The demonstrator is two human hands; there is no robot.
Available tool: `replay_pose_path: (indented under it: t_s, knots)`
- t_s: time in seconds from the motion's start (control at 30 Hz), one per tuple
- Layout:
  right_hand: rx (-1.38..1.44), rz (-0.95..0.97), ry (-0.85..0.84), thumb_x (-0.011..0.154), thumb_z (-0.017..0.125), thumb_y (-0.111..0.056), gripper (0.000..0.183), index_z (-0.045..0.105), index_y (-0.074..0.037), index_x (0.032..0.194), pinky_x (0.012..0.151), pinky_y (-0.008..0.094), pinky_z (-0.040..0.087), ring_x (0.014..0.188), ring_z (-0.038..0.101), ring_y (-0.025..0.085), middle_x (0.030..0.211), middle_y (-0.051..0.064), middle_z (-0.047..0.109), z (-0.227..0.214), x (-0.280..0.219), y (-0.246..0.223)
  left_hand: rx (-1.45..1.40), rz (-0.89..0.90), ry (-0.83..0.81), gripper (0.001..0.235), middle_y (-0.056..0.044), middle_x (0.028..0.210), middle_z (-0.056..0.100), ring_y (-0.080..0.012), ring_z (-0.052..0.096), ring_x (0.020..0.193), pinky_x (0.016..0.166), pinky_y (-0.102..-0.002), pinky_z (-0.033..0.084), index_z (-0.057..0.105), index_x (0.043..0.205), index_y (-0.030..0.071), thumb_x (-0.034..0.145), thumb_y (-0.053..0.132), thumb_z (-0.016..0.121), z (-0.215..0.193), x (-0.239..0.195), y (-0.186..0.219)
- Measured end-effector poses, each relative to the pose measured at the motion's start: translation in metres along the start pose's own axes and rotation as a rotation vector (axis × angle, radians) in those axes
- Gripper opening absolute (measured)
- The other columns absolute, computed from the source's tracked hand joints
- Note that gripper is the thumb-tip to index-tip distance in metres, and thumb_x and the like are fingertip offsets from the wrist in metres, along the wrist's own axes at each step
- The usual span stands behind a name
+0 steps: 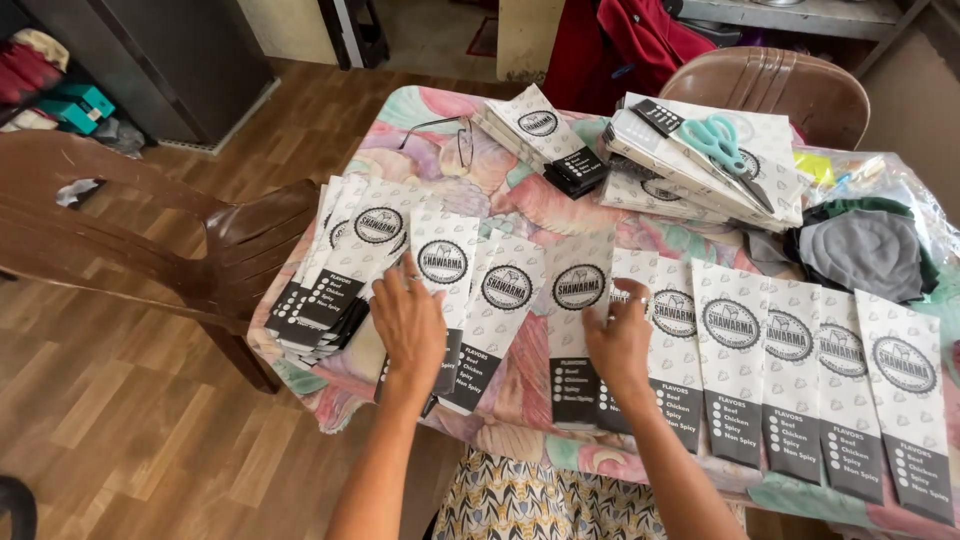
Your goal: The person arranges printed paper packages on a table and applies glue from a bottle along the bottom edges of each package. They work one package at a time, pressing the glued edges to secure them.
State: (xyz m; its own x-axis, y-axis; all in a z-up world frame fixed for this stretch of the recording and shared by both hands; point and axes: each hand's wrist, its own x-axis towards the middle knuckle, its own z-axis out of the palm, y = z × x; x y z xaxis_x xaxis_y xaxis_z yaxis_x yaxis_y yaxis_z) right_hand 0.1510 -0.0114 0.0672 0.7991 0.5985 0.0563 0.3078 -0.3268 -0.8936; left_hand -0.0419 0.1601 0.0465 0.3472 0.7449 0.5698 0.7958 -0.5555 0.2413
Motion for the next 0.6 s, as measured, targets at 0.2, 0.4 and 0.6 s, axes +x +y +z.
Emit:
replay_pose_path:
  t_s: [0.2, 0.4, 0.6]
  knots:
    - [-0.609, -0.092, 0.092, 0.096, 0.074, -0.025, 0.066, 0.043, -0.003, 0.149, 0.072, 0.041, 0.060, 0.097, 0.066, 0.032, 0.114, 0.023, 0.062, -0.004, -0.009, -0.013, -0.505, 0.353, -0.050, 0.024, -0.008, 0.113, 0.066, -0.0314, 0.066, 0.104, 0.087, -0.041, 0.055, 0.075, 0.106, 0.008, 0.094, 0.029, 0.071, 0.004, -0.065, 0.072]
    - [-0.395, -0.564, 0.090, 0.093, 0.074, -0.010, 0.010, 0.074, -0.009, 0.103, 0.065, 0.039, 0.058, 0.080, 0.072, 0.030, 0.092, 0.010, 0.064, -0.062, -0.045, 0.048, -0.537, 0.507, -0.497, 0.033, -0.016, 0.128, 0.067, -0.0308, 0.057, 0.131, 0.115, -0.046, 0.035, 0.072, 0.117, 0.007, 0.101, 0.033, 0.060, -0.014, -0.101, 0.086]
    - [-0.332, -0.764, -0.128, 0.091, 0.071, -0.006, 0.022, 0.074, -0.005, 0.112, 0.115, 0.043, 0.052, 0.130, 0.061, 0.030, 0.126, 0.012, 0.074, -0.085, -0.090, 0.083, -0.514, 0.521, -0.535, 0.043, -0.017, 0.148, 0.055, -0.0289, 0.046, 0.141, 0.125, -0.047, 0.023, 0.064, 0.128, 0.008, 0.090, 0.028, 0.070, -0.001, -0.101, 0.089]
